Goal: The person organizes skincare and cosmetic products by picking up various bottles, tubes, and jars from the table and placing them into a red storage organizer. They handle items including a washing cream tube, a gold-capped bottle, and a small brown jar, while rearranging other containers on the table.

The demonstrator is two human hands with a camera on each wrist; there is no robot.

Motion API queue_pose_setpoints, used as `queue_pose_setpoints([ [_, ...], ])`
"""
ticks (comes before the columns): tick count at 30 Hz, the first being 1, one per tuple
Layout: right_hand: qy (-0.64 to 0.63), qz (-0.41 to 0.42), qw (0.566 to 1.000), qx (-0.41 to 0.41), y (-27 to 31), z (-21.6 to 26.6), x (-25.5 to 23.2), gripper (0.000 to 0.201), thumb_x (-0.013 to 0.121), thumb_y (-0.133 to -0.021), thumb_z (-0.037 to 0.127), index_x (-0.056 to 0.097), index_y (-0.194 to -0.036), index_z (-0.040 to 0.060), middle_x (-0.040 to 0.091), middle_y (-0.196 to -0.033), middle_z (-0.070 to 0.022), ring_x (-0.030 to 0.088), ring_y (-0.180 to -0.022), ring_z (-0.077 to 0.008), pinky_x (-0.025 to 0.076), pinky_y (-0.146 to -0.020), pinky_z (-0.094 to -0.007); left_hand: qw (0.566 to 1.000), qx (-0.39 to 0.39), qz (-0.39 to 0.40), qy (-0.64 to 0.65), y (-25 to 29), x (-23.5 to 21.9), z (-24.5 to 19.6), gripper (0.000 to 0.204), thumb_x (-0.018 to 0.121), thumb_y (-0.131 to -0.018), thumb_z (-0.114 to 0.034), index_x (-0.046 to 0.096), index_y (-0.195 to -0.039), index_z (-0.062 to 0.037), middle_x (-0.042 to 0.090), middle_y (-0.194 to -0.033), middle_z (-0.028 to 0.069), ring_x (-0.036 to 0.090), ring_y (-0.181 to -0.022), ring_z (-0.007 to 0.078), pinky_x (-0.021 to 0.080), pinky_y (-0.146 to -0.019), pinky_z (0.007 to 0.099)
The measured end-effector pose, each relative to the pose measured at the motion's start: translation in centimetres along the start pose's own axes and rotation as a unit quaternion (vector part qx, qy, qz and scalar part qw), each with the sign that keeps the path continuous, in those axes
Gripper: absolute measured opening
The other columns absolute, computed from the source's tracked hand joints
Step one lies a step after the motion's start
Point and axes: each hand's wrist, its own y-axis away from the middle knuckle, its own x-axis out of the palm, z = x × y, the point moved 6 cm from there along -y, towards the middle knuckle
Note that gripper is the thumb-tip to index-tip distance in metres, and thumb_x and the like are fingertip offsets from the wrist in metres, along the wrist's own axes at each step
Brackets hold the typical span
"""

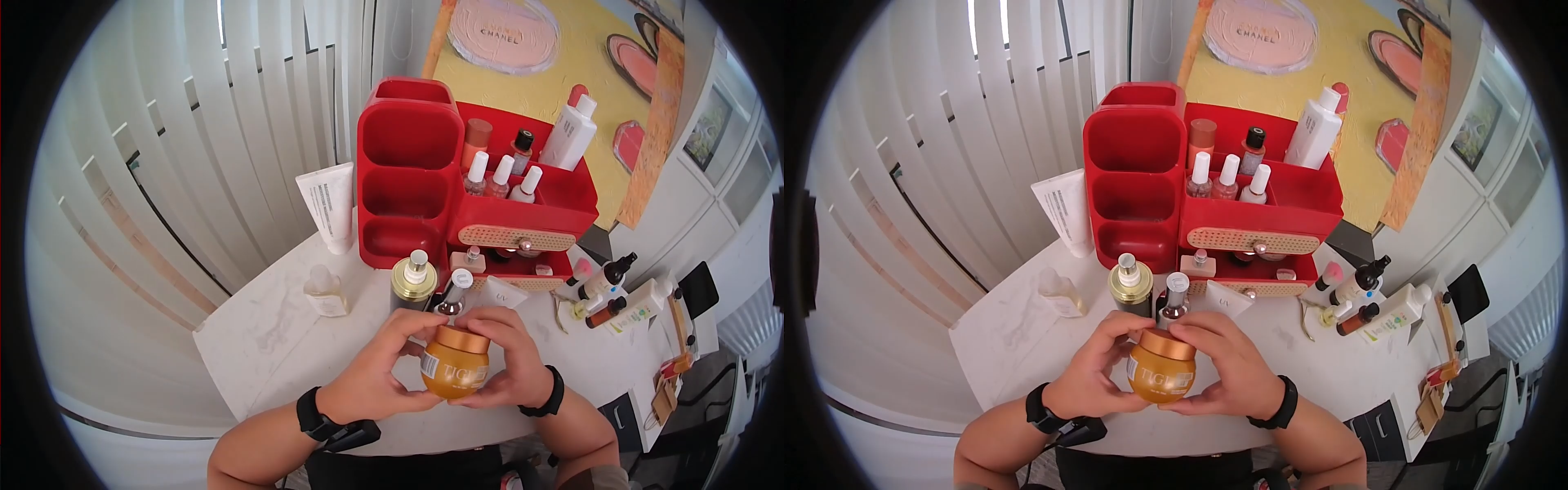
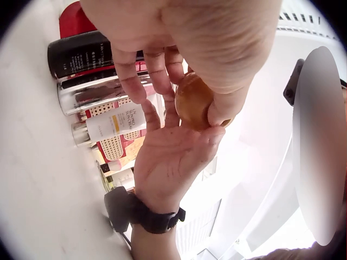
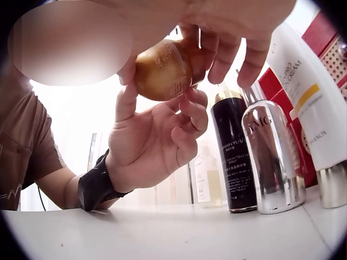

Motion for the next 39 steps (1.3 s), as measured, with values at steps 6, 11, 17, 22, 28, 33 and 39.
queue_pose_setpoints([
  [6, -0.030, 0.005, 0.999, -0.012, 0.3, -0.2, -0.3, 0.091, 0.097, -0.060, 0.020, 0.052, -0.138, 0.0078, 0.055, -0.131, -0.0146, 0.057, -0.119, -0.0325, 0.049, -0.100, -0.0410, 0.999, 0.010, 0.022, 0.022, -0.1, 0.3, -0.2, 0.088, 0.086, -0.073, -0.004, 0.041, -0.149, -0.0112, 0.045, -0.134, 0.0102, 0.052, -0.124, 0.0230, 0.052, -0.099, 0.0366],
  [11, -0.089, 0.002, 0.996, -0.027, 0.3, -0.2, -0.3, 0.089, 0.097, -0.060, 0.018, 0.053, -0.137, 0.0087, 0.055, -0.131, -0.0137, 0.057, -0.117, -0.0317, 0.048, -0.100, -0.0407, 0.996, -0.015, 0.080, -0.021, -0.1, 0.7, -0.5, 0.097, 0.086, -0.073, -0.002, 0.032, -0.153, -0.0110, 0.039, -0.138, 0.0106, 0.046, -0.135, 0.0264, 0.043, -0.112, 0.0451],
  [17, -0.055, -0.018, 0.997, -0.049, 0.0, 0.2, -0.2, 0.087, 0.094, -0.063, 0.014, 0.051, -0.139, 0.0090, 0.055, -0.132, -0.0140, 0.057, -0.122, -0.0319, 0.049, -0.101, -0.0415, 0.999, -0.011, 0.029, -0.014, 0.2, 0.4, 0.7, 0.089, 0.085, -0.073, -0.005, 0.039, -0.150, -0.0102, 0.045, -0.137, 0.0121, 0.054, -0.120, 0.0252, 0.052, -0.098, 0.0370],
  [22, -0.064, -0.012, 0.997, -0.049, 0.0, 0.1, -0.1, 0.088, 0.092, -0.064, 0.012, 0.050, -0.141, 0.0098, 0.053, -0.134, -0.0151, 0.056, -0.123, -0.0330, 0.049, -0.102, -0.0418, 1.000, -0.004, 0.024, -0.008, 0.1, 0.4, 0.4, 0.089, 0.085, -0.073, -0.005, 0.039, -0.149, -0.0101, 0.045, -0.135, 0.0116, 0.055, -0.119, 0.0256, 0.052, -0.098, 0.0370],
  [28, -0.065, -0.007, 0.998, -0.011, 0.2, 0.0, 0.0, 0.088, 0.092, -0.065, 0.010, 0.049, -0.142, 0.0102, 0.053, -0.134, -0.0155, 0.056, -0.123, -0.0344, 0.049, -0.102, -0.0421, 1.000, -0.002, 0.026, -0.009, -0.2, 0.5, 0.3, 0.089, 0.083, -0.074, -0.003, 0.039, -0.150, -0.0113, 0.045, -0.132, 0.0108, 0.053, -0.121, 0.0252, 0.052, -0.099, 0.0374],
  [33, -0.077, 0.007, 0.996, -0.033, -0.3, 0.0, 0.0, 0.090, 0.091, -0.065, 0.009, 0.048, -0.144, 0.0122, 0.053, -0.137, -0.0161, 0.056, -0.125, -0.0349, 0.049, -0.103, -0.0429, 1.000, 0.006, 0.017, 0.002, -0.1, 0.4, 0.3, 0.089, 0.082, -0.074, -0.002, 0.038, -0.151, -0.0125, 0.044, -0.132, 0.0110, 0.051, -0.123, 0.0245, 0.052, -0.099, 0.0371],
  [39, -0.053, -0.029, 0.994, -0.087, 0.3, 0.3, 0.1, 0.090, 0.091, -0.066, 0.010, 0.047, -0.144, 0.0129, 0.052, -0.135, -0.0152, 0.055, -0.126, -0.0361, 0.049, -0.102, -0.0444, 0.999, -0.010, 0.030, -0.006, 0.1, 0.6, 0.2, 0.089, 0.079, -0.073, 0.003, 0.039, -0.151, -0.0129, 0.040, -0.136, 0.0116, 0.050, -0.123, 0.0250, 0.048, -0.102, 0.0370],
])
